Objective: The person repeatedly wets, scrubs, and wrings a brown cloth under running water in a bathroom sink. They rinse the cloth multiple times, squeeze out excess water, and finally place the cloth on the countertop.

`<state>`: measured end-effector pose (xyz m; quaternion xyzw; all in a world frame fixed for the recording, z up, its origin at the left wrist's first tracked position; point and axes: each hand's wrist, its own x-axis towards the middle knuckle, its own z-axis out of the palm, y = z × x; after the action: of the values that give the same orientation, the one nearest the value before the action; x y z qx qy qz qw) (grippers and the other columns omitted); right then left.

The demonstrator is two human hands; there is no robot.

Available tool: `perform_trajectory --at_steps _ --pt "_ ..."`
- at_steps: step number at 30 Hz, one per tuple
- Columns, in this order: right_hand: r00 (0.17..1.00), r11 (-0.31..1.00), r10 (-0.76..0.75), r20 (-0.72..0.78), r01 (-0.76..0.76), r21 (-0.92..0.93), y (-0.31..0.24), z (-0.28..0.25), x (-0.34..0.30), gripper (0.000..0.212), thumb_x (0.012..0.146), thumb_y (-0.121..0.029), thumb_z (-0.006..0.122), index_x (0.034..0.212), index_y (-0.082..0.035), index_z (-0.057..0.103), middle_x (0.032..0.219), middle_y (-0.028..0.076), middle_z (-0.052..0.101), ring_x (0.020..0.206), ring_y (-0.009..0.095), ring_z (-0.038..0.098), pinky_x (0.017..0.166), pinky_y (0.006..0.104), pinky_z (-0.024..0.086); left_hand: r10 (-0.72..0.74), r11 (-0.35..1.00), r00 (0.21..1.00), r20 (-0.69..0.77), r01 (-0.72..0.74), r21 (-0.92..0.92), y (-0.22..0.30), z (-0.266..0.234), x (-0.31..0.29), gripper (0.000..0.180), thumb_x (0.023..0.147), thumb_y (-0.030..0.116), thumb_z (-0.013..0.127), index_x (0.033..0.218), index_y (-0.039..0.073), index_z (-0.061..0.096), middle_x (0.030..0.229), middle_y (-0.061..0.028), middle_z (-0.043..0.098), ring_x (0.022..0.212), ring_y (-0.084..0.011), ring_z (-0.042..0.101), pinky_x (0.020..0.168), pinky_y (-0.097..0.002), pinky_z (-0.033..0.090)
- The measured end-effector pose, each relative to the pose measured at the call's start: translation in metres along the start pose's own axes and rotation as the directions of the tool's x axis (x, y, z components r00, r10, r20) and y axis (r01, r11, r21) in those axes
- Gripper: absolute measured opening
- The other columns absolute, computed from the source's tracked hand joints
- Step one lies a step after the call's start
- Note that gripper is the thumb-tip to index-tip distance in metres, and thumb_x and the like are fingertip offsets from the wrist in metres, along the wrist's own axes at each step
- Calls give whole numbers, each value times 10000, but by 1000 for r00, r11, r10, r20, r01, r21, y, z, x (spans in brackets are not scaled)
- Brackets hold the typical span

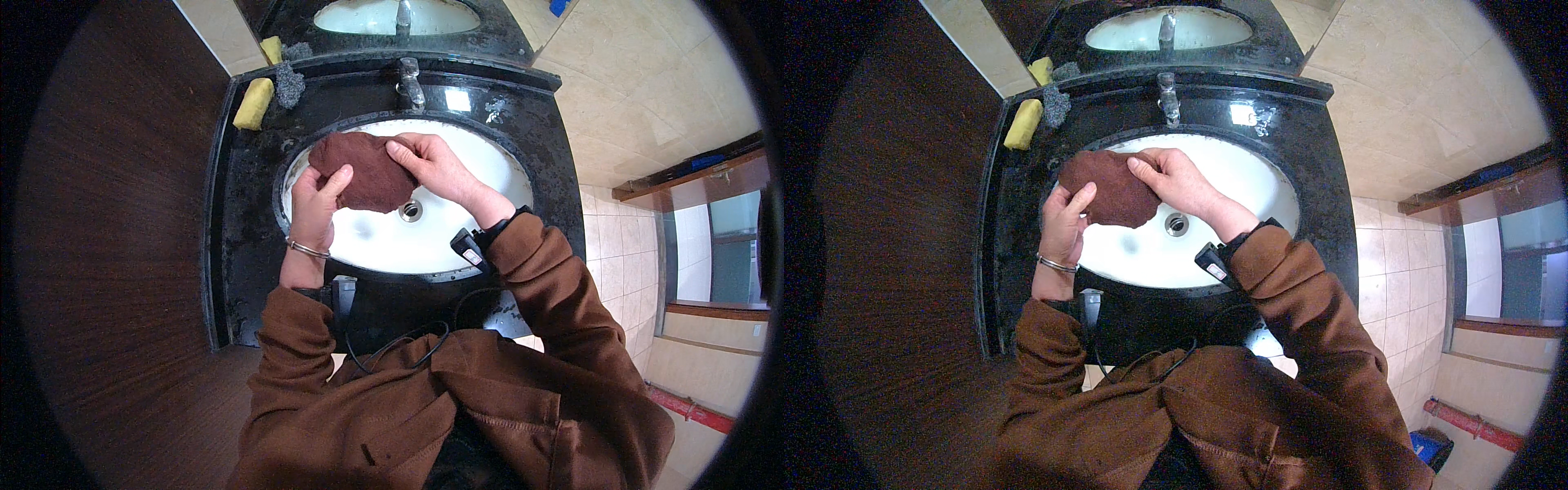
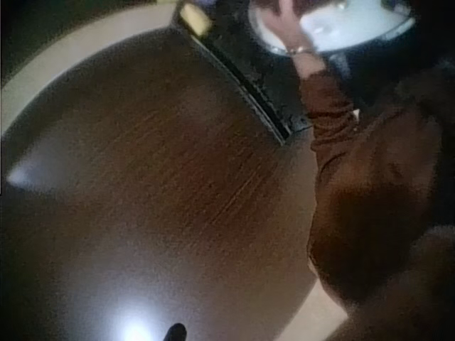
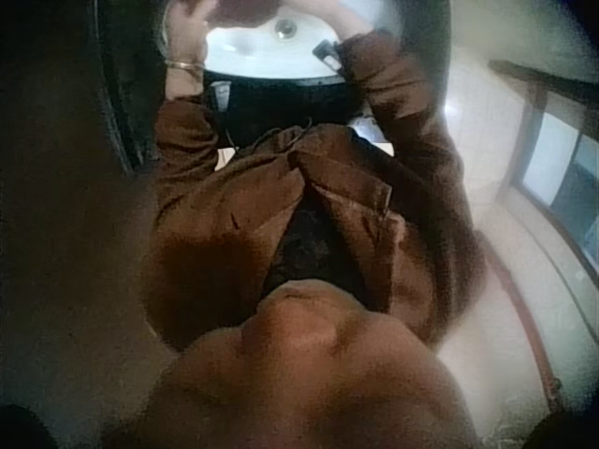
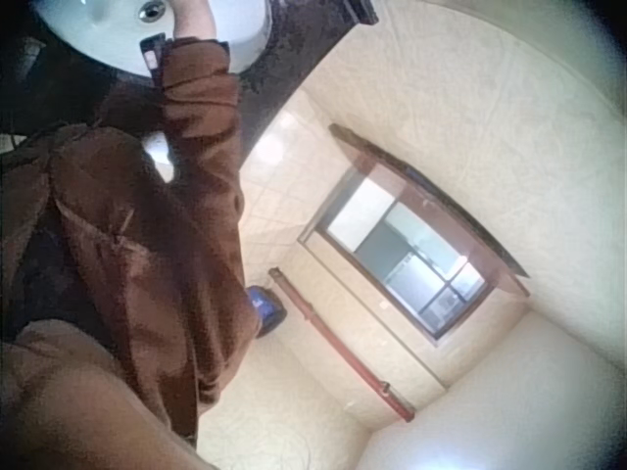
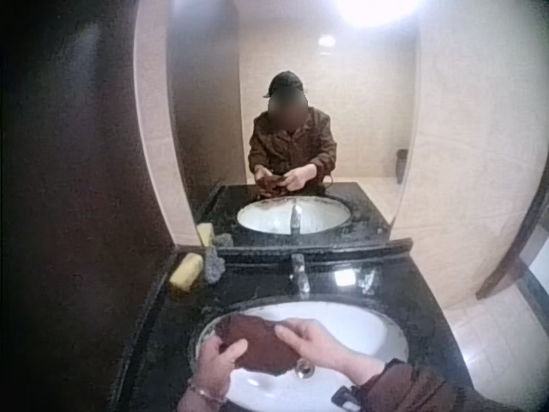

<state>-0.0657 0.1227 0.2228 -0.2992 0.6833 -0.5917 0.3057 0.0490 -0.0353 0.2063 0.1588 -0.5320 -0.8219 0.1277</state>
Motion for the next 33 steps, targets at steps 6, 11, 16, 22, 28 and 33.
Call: perform_trajectory --at_steps 6,11,16,22,28,33 --pt "977 972 -98 -192 52 -229 1 -25 17 434 900 -406 490 1022 -3 594 766 71 626 696 169 600 621 299 488 87 991 981 -173 -102 -84 8 -8 -1 318 798 52 601 1097 -2 509 1049 -116 581 901 -196 605 756 -321 530" --pt "833 536 -476 -282 20 -844 4 -62 53 448 847 -321 559 1202 -54 498 1203 159 477 1110 306 474 930 396 397 139 977 941 -310 -181 -110 13 -13 -3 363 794 51 596 1136 11 479 1091 -119 556 970 -215 581 804 -357 522" --pt "872 308 -458 -172 -26 -951 15 -82 90 591 850 -365 558 1337 -111 341 1368 118 349 1228 312 373 990 397 363 185 963 943 -276 -229 -140 18 -17 -5 367 795 56 597 1137 8 475 1099 -123 552 984 -217 574 819 -359 512" --pt "945 199 -314 -94 -31 -979 28 -80 113 511 878 -300 527 1326 -110 370 1360 105 378 1229 295 384 1003 386 358 158 971 940 -302 -204 -127 19 -24 -10 378 814 56 577 1171 2 465 1133 -115 543 1028 -226 548 880 -372 470" --pt "905 182 -420 -66 13 -983 32 -81 125 356 848 -208 528 1176 -71 530 1203 88 539 1119 272 488 906 390 419 132 969 940 -315 -189 -157 15 -32 -11 381 823 43 561 1190 10 466 1152 -104 539 1049 -226 533 911 -375 445" --pt "894 111 -447 -20 33 -993 29 -79 126 313 841 -148 508 1138 -58 553 1171 92 561 1083 277 510 890 366 433 116 973 937 -328 -174 -151 12 -34 -11 394 826 35 552 1209 18 459 1161 -100 536 1061 -224 526 916 -372 441"
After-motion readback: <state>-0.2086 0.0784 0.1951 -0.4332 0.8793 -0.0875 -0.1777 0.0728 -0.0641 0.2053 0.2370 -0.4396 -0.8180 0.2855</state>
